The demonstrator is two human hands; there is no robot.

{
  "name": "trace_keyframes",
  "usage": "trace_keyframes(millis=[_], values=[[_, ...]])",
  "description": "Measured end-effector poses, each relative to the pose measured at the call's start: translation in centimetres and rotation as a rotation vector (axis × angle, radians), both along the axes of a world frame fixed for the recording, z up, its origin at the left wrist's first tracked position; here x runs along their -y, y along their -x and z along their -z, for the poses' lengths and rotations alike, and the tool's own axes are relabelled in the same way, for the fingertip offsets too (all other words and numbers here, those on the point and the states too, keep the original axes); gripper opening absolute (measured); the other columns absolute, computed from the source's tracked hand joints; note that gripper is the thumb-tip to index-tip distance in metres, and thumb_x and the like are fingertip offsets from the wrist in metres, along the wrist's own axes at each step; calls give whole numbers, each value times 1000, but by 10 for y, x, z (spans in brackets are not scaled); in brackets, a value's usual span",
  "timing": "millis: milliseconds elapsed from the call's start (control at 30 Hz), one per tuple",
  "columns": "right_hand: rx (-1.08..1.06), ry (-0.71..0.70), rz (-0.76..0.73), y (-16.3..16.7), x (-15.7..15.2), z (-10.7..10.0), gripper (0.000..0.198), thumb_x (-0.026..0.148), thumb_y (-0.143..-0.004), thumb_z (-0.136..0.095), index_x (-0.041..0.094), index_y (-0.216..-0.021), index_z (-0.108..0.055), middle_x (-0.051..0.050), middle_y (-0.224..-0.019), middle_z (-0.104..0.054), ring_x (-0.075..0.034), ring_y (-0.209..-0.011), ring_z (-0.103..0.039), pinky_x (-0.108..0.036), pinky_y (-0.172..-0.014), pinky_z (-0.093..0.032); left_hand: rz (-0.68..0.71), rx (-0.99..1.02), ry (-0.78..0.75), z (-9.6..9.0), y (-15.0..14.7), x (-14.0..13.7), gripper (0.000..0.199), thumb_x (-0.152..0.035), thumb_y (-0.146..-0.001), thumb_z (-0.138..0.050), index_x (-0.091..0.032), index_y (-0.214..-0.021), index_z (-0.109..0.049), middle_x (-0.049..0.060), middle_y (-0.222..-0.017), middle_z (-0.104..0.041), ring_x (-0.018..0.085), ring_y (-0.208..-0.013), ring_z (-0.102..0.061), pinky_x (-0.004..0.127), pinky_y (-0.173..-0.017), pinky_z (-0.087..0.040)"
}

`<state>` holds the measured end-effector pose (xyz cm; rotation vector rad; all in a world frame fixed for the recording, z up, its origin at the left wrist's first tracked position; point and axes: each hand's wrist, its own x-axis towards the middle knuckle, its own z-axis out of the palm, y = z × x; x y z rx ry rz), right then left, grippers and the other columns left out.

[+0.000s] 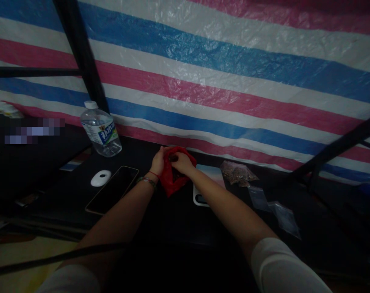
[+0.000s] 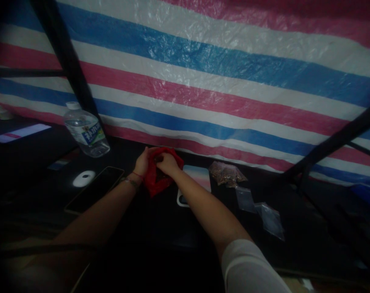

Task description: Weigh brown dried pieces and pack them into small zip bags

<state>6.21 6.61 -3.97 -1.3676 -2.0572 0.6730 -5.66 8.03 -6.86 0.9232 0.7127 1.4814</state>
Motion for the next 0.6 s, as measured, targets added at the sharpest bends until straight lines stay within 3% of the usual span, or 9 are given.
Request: trace_keyframes(millis=[300, 500, 600], values=[[-281, 31, -51, -7, -2, 9, 40, 8, -67, -64, 16, -106, -59, -4, -108, -66, -15, -93, -63, -27, -87, -48, -11, 182, 92, -9, 2, 5, 52, -51, -91, -35, -9, -100, -64, 14, -96, -70, 24, -89, -67, 41, -88, -48], [-272, 110, -55, -33, 4, 7, 39, 13, -65, -70, 17, -102, -60, -3, -101, -67, -16, -92, -64, -33, -89, -48, -97, 95, 285, -4, 7, -1, 53, -47, -94, -29, -7, -93, -64, 14, -85, -71, 23, -82, -67, 40, -86, -50], [-263, 95, -48, -42, 6, 11, 40, 13, -65, -70, 18, -102, -59, -2, -99, -67, -16, -90, -64, -33, -87, -48, -79, 59, 294, 2, 8, -4, 53, -48, -94, -29, -8, -92, -65, 13, -82, -71, 24, -82, -68, 41, -86, -50]])
